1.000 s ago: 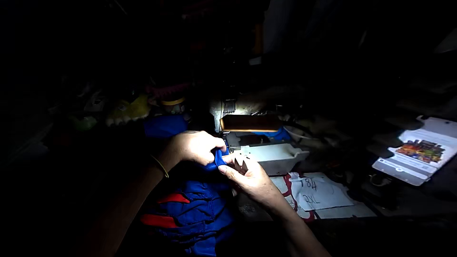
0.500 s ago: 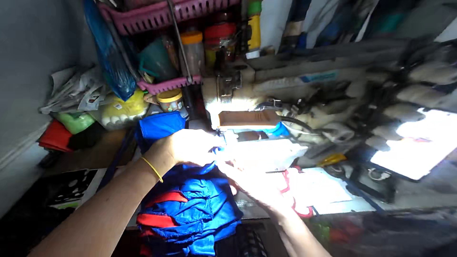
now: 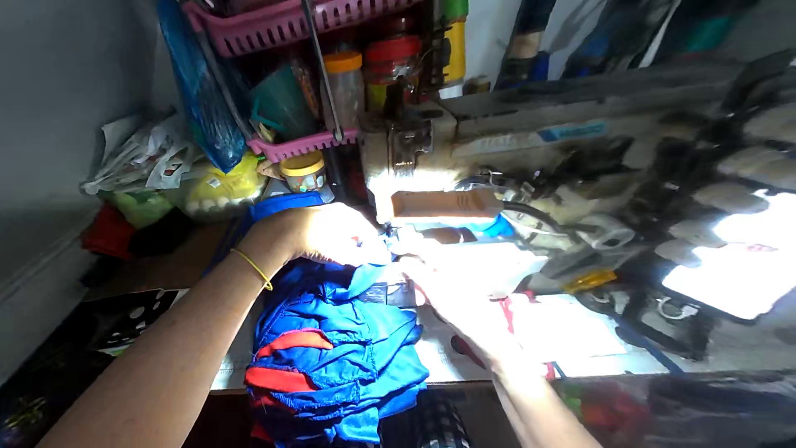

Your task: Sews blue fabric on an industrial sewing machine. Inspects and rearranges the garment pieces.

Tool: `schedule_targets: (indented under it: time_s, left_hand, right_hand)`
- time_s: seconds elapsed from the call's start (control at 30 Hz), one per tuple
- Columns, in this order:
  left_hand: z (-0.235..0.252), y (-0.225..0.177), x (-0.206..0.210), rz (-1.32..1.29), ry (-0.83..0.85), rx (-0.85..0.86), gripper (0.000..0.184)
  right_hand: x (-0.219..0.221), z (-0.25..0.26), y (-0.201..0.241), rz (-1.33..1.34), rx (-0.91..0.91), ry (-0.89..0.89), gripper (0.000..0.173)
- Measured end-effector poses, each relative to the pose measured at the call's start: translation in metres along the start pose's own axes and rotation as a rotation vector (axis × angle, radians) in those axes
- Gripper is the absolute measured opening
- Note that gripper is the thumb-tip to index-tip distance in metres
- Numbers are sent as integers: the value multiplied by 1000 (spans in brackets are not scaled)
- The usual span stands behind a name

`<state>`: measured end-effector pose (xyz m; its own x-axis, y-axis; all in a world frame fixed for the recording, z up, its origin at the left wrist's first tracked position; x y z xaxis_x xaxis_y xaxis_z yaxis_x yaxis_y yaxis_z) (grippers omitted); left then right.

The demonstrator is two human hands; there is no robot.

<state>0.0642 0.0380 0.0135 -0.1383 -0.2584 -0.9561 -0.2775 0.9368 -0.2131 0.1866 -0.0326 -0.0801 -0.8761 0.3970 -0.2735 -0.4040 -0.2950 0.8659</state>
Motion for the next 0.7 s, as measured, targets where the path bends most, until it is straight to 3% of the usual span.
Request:
schedule_targets:
  time_s: [0.1, 0.23, 0.37, 0.53, 0.7]
  left_hand:
    - [5, -8, 4, 44, 33, 47, 11]
    - [7, -2, 9, 97, 133, -113, 11]
    - [2, -21, 7, 120, 20, 47, 14]
    - [11, -7, 42, 219, 60, -81, 23]
    - [3, -12, 46, 154, -115, 13, 27]
  right_hand:
    - [19, 7, 1, -55, -7, 98, 21]
    - [31, 4, -20, 133, 232, 242, 24]
    - [32, -13, -25, 235, 251, 314, 24]
    - [30, -35, -33, 363, 327, 283, 21]
    - [26, -40, -31, 443, 232, 210, 17]
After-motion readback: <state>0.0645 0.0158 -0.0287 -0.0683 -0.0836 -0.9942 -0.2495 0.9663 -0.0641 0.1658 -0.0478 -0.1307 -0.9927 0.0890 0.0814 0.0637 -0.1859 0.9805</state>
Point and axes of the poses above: each hand's wrist, its own z-axis towards the middle knuckle, its own x-axis out of the palm, y = z × x, the point moved 8 cm from there along z, towards the middle knuckle, and after that the axes turned 7 degrees about z, right-handed, at the moved point
